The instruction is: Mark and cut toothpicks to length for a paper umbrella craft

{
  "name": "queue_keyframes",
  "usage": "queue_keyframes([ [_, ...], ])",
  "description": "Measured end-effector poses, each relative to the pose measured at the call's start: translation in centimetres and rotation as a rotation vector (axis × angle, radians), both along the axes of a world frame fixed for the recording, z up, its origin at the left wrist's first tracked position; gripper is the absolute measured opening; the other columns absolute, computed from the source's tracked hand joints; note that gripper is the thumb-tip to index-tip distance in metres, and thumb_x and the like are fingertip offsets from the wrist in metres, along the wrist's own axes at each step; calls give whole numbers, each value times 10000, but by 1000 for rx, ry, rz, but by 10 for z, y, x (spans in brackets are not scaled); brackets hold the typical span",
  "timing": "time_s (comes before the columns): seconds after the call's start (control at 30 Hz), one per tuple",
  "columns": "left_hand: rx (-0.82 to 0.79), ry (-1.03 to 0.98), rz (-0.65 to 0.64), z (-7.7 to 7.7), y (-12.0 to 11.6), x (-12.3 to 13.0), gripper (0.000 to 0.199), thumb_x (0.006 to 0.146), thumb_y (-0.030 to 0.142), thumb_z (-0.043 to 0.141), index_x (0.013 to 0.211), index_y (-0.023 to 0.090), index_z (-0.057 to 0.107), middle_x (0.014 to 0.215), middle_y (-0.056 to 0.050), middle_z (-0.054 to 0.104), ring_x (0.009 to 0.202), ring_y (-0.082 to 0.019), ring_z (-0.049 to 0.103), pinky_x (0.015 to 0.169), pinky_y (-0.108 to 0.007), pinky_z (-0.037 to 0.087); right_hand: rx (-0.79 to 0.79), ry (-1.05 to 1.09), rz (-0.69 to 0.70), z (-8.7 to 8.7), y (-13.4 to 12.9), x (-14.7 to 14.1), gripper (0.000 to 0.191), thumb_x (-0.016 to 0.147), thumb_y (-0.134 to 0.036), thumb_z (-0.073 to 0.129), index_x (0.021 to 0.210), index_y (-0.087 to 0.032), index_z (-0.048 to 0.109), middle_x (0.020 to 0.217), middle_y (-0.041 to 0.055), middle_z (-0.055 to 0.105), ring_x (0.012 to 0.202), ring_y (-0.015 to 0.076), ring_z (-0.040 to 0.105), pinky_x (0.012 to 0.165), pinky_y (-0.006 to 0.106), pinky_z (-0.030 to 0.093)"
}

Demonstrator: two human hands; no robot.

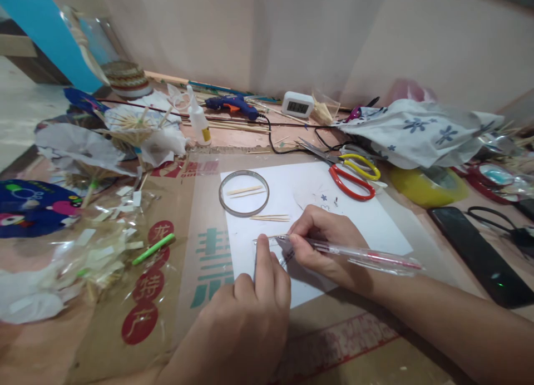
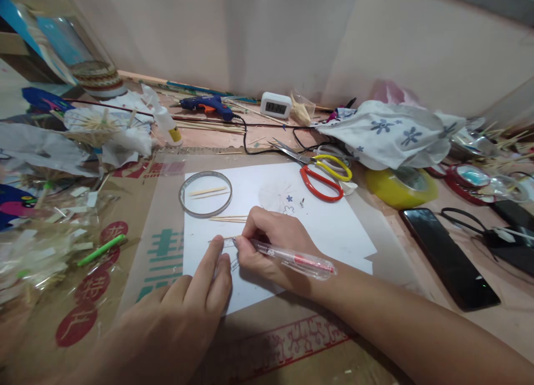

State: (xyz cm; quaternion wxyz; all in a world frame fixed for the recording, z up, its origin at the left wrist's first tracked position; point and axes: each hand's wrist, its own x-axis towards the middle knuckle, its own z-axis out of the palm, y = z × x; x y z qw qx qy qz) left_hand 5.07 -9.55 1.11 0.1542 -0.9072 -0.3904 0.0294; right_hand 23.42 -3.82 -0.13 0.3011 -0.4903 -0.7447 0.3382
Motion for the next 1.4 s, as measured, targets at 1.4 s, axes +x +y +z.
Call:
queue_keyframes([
  [1.4, -5, 39, 7, 6, 1, 1, 390, 817, 80, 506, 1144, 115, 717, 1299, -229, 608, 509, -151, 647, 405, -207, 494, -7, -12, 17, 2, 1, -2, 128, 828, -205, 592, 714, -203, 535, 618, -46, 581, 543, 97, 498, 541, 230, 372],
])
